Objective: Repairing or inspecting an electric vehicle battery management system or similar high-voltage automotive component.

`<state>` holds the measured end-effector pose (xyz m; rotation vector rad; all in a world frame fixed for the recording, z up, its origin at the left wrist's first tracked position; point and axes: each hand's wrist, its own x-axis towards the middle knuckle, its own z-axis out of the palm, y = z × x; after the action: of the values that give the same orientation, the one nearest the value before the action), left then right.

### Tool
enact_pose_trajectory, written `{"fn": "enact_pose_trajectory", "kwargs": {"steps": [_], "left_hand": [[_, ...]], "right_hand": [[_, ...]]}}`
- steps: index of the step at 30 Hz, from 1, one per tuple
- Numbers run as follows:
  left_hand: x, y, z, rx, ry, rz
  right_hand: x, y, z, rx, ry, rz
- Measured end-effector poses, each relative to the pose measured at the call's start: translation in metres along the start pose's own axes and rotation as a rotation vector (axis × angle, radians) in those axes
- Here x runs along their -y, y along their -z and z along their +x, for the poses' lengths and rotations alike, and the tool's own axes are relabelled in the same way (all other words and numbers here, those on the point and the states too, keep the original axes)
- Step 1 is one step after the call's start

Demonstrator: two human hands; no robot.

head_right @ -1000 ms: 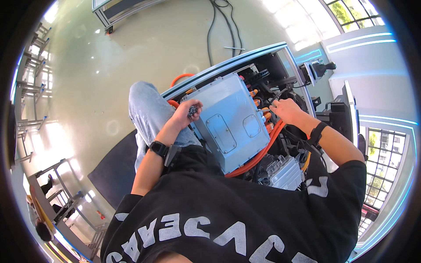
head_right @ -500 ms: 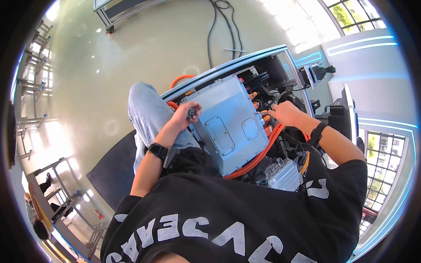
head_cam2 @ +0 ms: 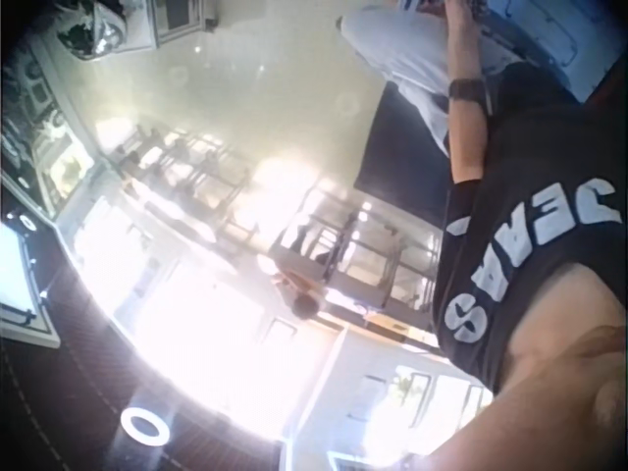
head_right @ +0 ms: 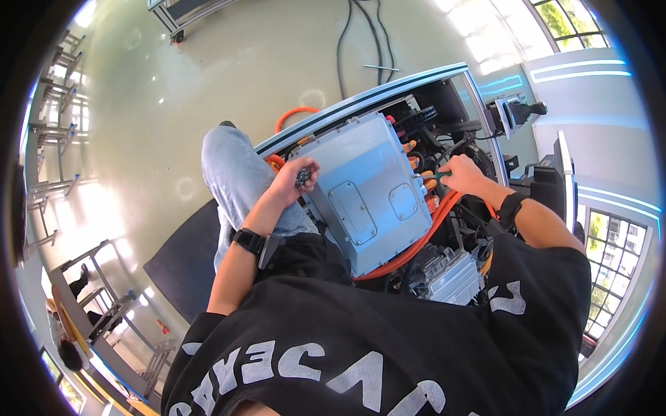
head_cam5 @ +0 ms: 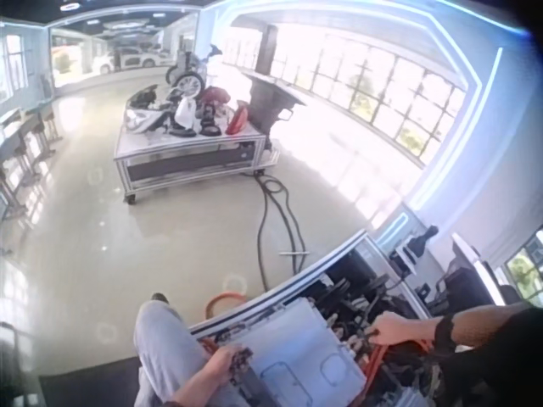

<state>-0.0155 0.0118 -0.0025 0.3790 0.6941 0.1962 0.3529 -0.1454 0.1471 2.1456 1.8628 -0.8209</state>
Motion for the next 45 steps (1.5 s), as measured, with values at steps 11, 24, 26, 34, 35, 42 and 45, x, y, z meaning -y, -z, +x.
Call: {"fn": "enact_pose_trajectory", "kwargs": {"steps": [11, 24, 26, 34, 35, 42, 45], "left_hand": [[0.000, -0.002, 0.005, 0.028, 0.035, 0.008], [-0.001, -0.012, -0.004, 0.003, 0.009, 0.088], [-0.002, -0.003, -0.002, 0.000, 0.023, 0.079], [0.003, -0.001, 0.002, 0.014, 0.047, 0.107], [0.004, -0.002, 0.002, 0.013, 0.048, 0.110], [0.002, -0.005, -0.002, 0.051, 0.050, 0.047], [0.001, -0.005, -0.005, 0.073, 0.038, 0.077]], "right_hand": [[0.023, 0.008, 0.013, 0.074, -0.547, 0.341], [0.142, -0.062, -0.019, 0.232, -0.190, 1.199], [0.176, -0.090, -0.029, 0.238, -0.117, 1.396], [0.200, -0.135, -0.036, 0.002, -0.224, 1.540], [0.197, -0.135, -0.035, 0.000, -0.241, 1.511], [0.189, -0.131, -0.039, -0.131, -0.302, 1.536], [0.190, -0.131, -0.039, -0.192, -0.319, 1.549]]}}
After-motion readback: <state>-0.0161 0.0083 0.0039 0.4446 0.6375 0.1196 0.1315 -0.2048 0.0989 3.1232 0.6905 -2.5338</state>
